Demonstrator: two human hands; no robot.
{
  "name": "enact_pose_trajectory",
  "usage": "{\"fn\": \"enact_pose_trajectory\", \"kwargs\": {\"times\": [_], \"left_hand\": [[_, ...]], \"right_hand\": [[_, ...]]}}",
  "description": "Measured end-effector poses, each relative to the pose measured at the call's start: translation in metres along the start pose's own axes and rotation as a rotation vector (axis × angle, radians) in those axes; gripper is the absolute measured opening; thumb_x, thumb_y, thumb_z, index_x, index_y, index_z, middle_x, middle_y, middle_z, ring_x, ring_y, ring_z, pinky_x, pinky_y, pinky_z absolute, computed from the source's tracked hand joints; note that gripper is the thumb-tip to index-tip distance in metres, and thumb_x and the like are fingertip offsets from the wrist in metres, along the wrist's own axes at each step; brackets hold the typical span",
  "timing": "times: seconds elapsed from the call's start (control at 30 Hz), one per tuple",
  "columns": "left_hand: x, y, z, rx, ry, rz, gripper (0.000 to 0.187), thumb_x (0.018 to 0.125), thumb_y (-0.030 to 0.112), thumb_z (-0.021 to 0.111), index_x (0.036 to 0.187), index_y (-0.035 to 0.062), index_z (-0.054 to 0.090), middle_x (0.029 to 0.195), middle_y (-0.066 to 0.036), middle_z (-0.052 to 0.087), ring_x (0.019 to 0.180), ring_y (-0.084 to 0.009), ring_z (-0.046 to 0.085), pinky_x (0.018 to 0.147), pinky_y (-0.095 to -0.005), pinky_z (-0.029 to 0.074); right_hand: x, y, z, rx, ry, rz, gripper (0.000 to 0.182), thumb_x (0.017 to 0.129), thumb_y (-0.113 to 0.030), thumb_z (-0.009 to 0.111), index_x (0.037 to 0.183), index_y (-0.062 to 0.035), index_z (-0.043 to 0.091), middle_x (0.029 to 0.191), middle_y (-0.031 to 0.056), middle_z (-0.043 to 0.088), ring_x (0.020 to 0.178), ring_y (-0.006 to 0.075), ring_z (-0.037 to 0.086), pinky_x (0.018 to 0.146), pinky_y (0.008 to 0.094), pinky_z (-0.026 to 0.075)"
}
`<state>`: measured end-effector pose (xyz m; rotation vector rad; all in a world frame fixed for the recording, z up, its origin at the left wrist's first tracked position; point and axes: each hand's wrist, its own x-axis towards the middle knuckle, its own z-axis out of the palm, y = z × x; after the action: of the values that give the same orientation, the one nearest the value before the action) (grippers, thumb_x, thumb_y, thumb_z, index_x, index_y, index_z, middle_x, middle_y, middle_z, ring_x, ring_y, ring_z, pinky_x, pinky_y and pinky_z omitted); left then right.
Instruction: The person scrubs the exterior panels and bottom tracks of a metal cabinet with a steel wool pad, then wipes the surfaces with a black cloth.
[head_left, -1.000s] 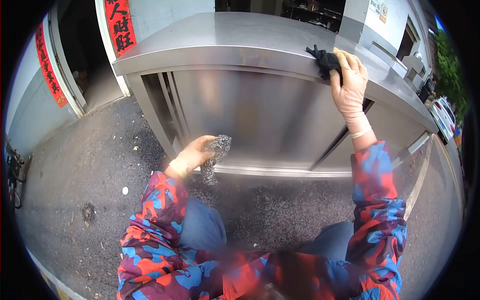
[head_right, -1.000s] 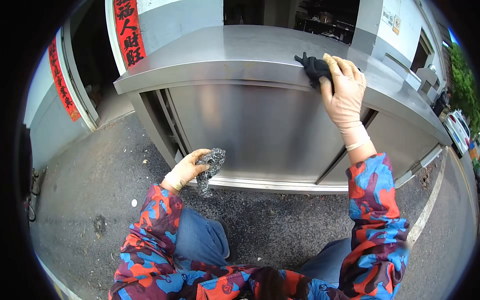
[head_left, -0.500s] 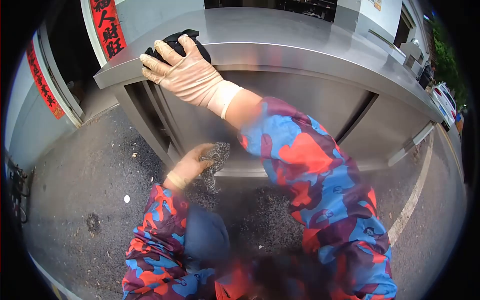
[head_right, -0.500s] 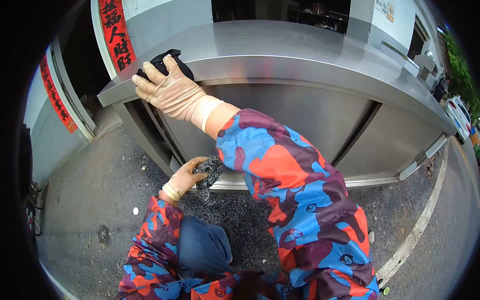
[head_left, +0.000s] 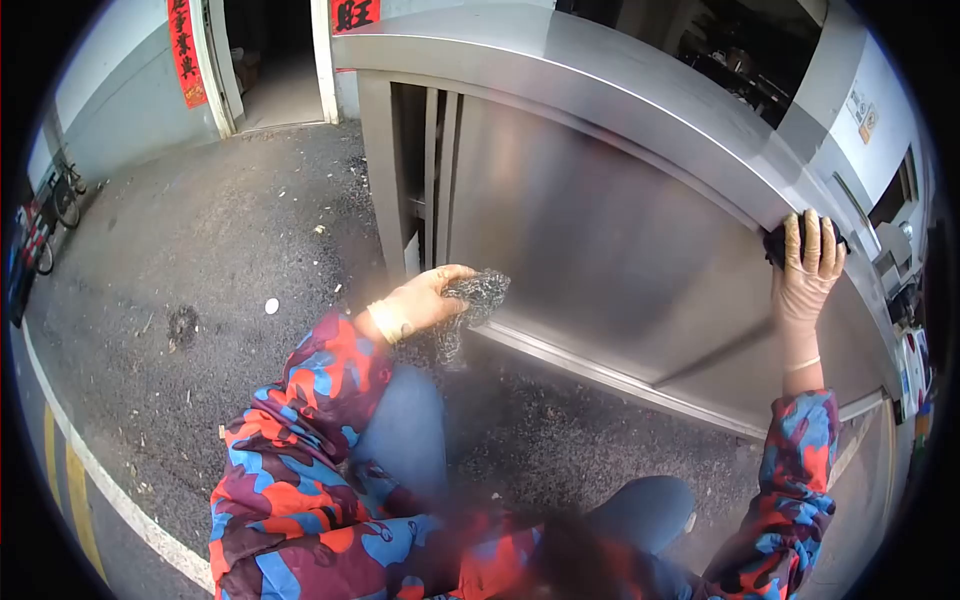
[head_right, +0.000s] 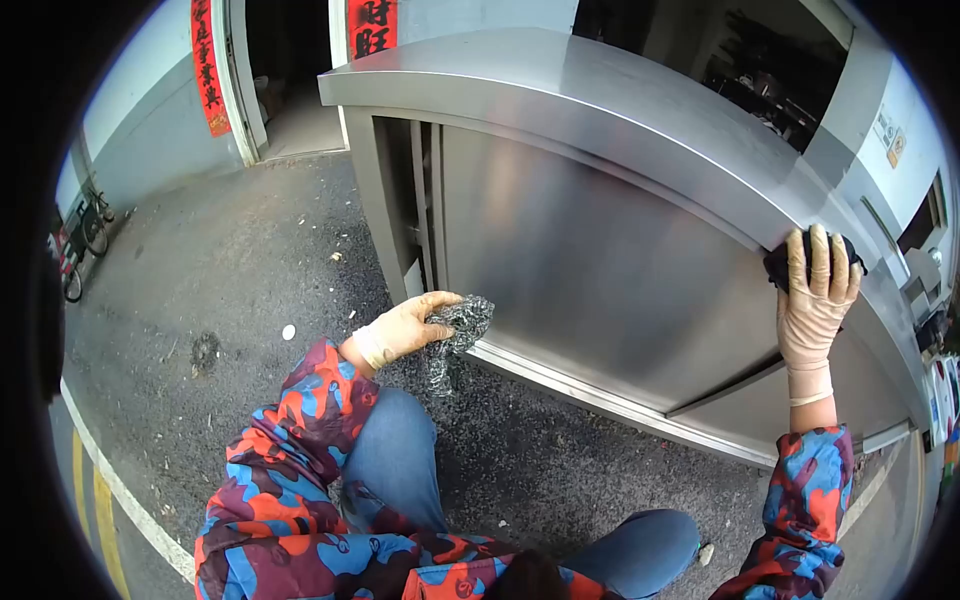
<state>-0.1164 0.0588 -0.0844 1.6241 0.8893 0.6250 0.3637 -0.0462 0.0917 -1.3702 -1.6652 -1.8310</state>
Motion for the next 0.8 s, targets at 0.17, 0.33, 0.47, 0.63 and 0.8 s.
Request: {"fn": "enact_pose_trajectory", "kwargs": {"times": [0.17, 0.33, 0.47, 0.63, 0.8], "left_hand": [[-0.005, -0.052, -0.029, -0.138, 0.163, 0.100, 0.051, 0.086, 0.001, 0.063, 0.134, -0.0017, 0.048, 0.125, -0.011, 0.060, 0.114, -0.0165, 0.056, 0.099, -0.0297, 0.045], [-0.027, -0.095, -0.052, -0.231, 0.325, 0.101, 0.049, 0.086, -0.005, 0.061, 0.134, -0.0016, 0.048, 0.124, -0.008, 0.059, 0.115, -0.0147, 0.055, 0.101, -0.0283, 0.042], [-0.054, -0.114, -0.072, -0.171, 0.391, -0.010, 0.052, 0.085, -0.003, 0.063, 0.135, -0.0013, 0.048, 0.126, -0.009, 0.058, 0.118, -0.0165, 0.053, 0.102, -0.0288, 0.041], [-0.073, -0.158, -0.089, -0.048, 0.507, -0.081, 0.055, 0.083, 0.004, 0.068, 0.134, -0.0025, 0.049, 0.133, -0.018, 0.056, 0.128, -0.0272, 0.050, 0.106, -0.0342, 0.038], [-0.084, -0.163, -0.080, -0.081, 0.500, -0.099, 0.055, 0.084, 0.007, 0.068, 0.134, -0.0020, 0.049, 0.134, -0.019, 0.055, 0.128, -0.0274, 0.050, 0.106, -0.0344, 0.039]], "right_hand": [[0.137, -0.172, -0.005, -0.010, 0.100, -0.092, 0.057, 0.078, -0.018, 0.062, 0.134, -0.0267, 0.056, 0.141, -0.0028, 0.051, 0.128, 0.0209, 0.048, 0.107, 0.0443, 0.030], [0.260, -0.326, 0.017, 0.255, 0.243, -0.244, 0.048, 0.088, -0.023, 0.052, 0.135, -0.0153, 0.052, 0.146, 0.0031, 0.045, 0.129, 0.0267, 0.044, 0.097, 0.0577, 0.040], [0.320, -0.409, 0.023, 0.252, 0.313, -0.270, 0.040, 0.090, -0.024, 0.051, 0.126, -0.0093, 0.061, 0.138, 0.0050, 0.052, 0.131, 0.0289, 0.042, 0.097, 0.0582, 0.039], [0.303, -0.391, 0.018, 0.058, 0.195, -0.486, 0.049, 0.090, -0.023, 0.049, 0.138, -0.0135, 0.051, 0.147, 0.0006, 0.045, 0.139, 0.0178, 0.036, 0.117, 0.0524, 0.022], [0.237, -0.324, 0.040, 0.012, 0.254, -0.559, 0.048, 0.090, -0.024, 0.048, 0.137, -0.0150, 0.052, 0.151, -0.0039, 0.041, 0.142, 0.0128, 0.032, 0.119, 0.0463, 0.019]]}}
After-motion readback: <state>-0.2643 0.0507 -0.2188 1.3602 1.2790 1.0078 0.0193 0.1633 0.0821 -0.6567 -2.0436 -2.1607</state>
